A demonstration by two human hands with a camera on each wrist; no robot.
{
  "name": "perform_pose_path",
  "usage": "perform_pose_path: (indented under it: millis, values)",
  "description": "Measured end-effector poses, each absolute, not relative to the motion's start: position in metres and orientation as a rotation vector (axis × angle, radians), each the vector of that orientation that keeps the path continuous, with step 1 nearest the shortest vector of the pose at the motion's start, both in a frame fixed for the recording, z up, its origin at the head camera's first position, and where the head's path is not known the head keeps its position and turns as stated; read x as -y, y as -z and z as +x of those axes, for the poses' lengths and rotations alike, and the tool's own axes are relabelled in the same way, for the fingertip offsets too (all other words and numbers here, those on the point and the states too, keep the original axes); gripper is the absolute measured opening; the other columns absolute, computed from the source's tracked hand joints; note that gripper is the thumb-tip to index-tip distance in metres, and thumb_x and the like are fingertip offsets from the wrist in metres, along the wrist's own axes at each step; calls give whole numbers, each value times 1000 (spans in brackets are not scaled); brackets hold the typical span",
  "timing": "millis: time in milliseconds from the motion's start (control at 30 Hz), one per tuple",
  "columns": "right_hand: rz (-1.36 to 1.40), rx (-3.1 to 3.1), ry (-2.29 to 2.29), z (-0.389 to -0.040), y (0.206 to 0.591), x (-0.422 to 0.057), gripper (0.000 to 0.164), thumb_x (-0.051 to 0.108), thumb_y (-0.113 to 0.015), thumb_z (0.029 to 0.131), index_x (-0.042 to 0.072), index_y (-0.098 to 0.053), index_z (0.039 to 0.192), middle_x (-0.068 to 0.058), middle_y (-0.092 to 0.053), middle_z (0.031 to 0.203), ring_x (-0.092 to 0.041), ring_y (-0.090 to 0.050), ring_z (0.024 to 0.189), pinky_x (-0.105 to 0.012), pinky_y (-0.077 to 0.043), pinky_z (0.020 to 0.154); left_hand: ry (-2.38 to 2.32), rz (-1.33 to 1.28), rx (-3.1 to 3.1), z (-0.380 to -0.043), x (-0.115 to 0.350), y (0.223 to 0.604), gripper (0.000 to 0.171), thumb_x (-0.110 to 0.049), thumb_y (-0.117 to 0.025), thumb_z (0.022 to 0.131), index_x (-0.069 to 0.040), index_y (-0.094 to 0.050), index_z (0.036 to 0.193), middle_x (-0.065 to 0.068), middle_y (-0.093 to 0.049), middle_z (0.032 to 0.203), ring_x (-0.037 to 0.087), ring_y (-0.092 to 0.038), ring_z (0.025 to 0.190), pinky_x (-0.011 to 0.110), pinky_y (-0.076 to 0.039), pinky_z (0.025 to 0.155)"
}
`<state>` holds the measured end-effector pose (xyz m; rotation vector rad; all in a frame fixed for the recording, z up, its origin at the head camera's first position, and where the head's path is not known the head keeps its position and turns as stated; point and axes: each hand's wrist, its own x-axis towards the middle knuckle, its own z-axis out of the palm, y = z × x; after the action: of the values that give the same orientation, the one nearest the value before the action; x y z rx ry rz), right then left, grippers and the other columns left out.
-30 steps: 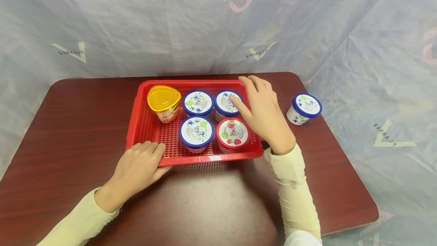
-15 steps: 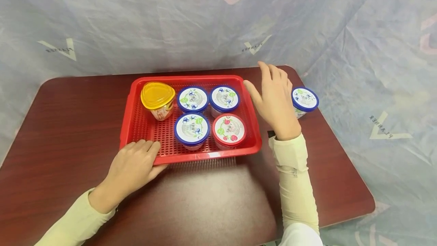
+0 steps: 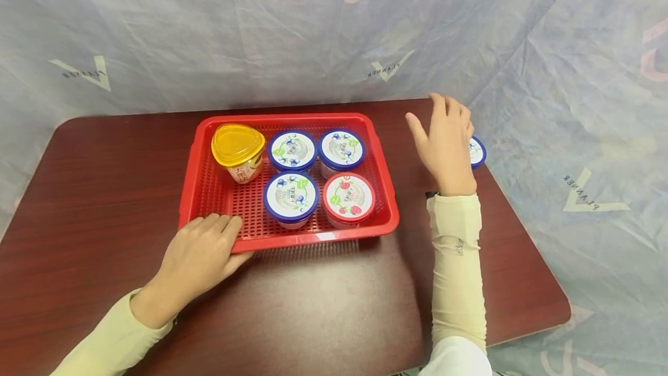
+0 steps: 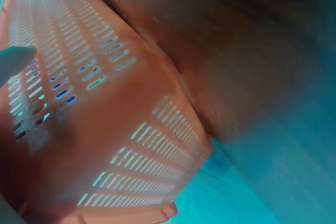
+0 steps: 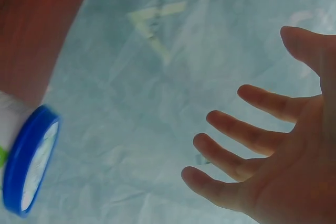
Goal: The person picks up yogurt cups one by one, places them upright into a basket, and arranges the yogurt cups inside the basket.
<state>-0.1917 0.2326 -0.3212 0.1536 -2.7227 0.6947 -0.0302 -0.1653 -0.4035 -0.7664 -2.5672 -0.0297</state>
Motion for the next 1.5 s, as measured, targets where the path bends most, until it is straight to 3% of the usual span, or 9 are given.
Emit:
perform_pose_path:
  millis: [433,833,1100,1500]
  values:
    - [-61,2775,-733,-214,341,-283,71,49,-46,100,4,-32,152,-27,-27,155,-47,-16,143,-68,-14,108,28,-767,2570,-30,165,403,53,-51,-80,76,-4,-56,83,8,-53,64,27,-53,57,37,-42,49]
    - [-144,2850,-718,-224,360,-296,74,51,-45,100,3,-29,153,-30,-20,156,-51,-13,142,-70,-9,107,35,-763,2560,-30,165,404,52,-51,-79,76,-5,-55,82,8,-52,63,27,-53,56,37,-41,48]
    - [-222,2935,-675,-230,381,-309,87,63,-39,96,0,-24,154,-36,-14,154,-57,-6,140,-74,-6,105,38,-768,2556,-30,165,404,52,-50,-80,76,-5,-55,82,8,-52,63,27,-52,56,37,-41,49]
    - [-294,3008,-646,-237,400,-319,95,67,-47,92,0,-21,154,-43,-21,145,-66,-18,131,-79,-15,97,41,-765,2551,-30,165,404,51,-49,-79,76,-5,-54,80,8,-51,61,27,-51,54,37,-40,48]
